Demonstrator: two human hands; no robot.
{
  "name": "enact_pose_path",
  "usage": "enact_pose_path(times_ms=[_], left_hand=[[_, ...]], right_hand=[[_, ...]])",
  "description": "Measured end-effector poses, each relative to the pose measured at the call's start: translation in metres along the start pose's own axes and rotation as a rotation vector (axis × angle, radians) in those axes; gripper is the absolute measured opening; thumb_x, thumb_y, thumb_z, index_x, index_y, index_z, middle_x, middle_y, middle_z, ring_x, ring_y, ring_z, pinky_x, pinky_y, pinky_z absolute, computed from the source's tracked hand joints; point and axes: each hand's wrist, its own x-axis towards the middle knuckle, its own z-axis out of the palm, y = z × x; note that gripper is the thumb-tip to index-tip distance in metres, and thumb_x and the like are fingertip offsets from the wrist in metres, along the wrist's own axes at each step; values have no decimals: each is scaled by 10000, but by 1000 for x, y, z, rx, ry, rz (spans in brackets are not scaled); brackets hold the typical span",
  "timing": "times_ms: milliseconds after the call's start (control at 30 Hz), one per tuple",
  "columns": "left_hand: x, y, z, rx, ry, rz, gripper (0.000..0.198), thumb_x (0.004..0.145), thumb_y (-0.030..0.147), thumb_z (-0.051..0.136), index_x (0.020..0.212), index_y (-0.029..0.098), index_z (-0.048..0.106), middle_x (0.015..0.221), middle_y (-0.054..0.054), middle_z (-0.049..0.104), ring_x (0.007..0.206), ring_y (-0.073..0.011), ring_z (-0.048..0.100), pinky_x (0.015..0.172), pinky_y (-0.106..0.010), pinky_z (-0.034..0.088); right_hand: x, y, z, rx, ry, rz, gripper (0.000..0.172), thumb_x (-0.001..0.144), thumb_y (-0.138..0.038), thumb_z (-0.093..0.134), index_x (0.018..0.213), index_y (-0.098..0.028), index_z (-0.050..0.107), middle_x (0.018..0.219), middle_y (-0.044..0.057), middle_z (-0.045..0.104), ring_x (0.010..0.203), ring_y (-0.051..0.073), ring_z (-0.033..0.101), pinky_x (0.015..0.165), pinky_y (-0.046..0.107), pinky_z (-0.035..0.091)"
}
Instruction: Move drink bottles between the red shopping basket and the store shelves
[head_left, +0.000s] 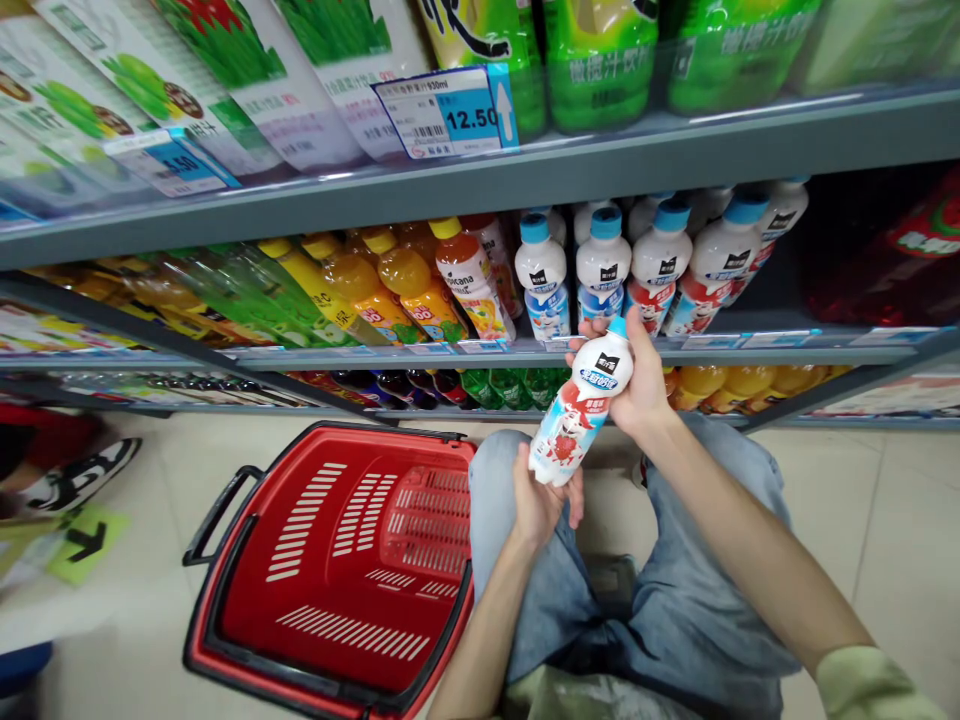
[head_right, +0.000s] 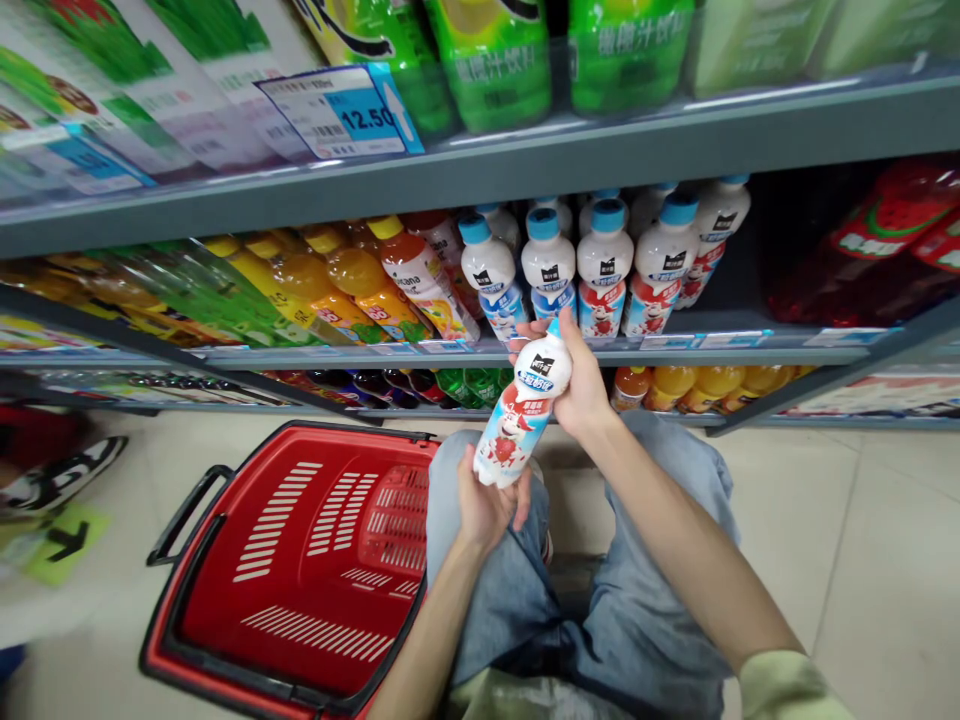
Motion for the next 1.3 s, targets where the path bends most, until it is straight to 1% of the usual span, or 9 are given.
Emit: enact_pose_path(times_ms=[133,233,400,500,633,833,1033,1200,1300], left_hand=[[0,1,4,0,5,-30,694,853,771,494,911,99,657,660,-33,635,396,-142,572,315,-227,402],[0,3,8,-18,38,-67,686,821,773,552,921,100,645,685,-29,630,432,-135,572,327,-225,411],[-2,9,14,-69,155,-88,640,773,706,660,982,102,620,767,-46,649,512,-128,579,370,-215,416],[-2,12,16,-72,186,-91,585,773,632,685,1037,120,585,793,-52,653,560,-136,581,398,-211,422],[0,10,16,-14,182,-82,550,794,592,661,1097,153,526,808,-46,651,573,-145,576,416,-216,413],[6,7,16,75,154,-90,527,810,549,643,1132,155,508,857,-56,652,611,-154,586,437,-229,422],[14,2,17,204,113,-90,562,843,537,614,1254,168,509,1059,-112,678,708,-197,637,463,-267,471],[20,-7,13,455,82,-91,662,889,604,580,1391,203,420,1237,-137,625,812,-214,672,509,-300,549],[21,-12,12,593,33,-122,662,925,592,559,1437,212,382,1280,-150,607,872,-209,671,551,-298,573]], right_hand=[[0,2,1,-105,-27,-35,461,760,-665,740,815,-215,654,848,25,749,782,182,737,707,305,639],[-2,0,3,-276,-72,-91,488,789,-707,683,819,-221,680,902,53,759,867,216,741,770,334,629],[-2,-11,-9,-917,-131,-272,491,850,-679,624,810,-197,712,892,56,749,961,273,718,851,368,589],[-2,-18,-19,-1138,-100,-262,485,868,-671,603,864,-194,695,885,64,737,943,305,718,730,375,615],[-6,-28,-29,-1044,-93,-53,511,844,-693,618,992,-206,670,959,76,730,863,291,732,513,338,622],[-13,-37,-38,-945,-100,43,506,813,-676,669,1049,-231,621,1041,59,722,937,262,726,526,307,643],[-22,-46,-46,-858,-84,-95,452,807,-632,701,999,-230,623,994,47,720,850,229,713,490,254,588],[-34,-63,-57,-862,-107,-245,402,809,-586,734,926,-213,642,906,33,700,833,202,680,610,266,594],[-38,-77,-68,-853,-49,-285,416,805,-604,735,941,-219,654,889,25,690,776,184,663,559,255,577]])
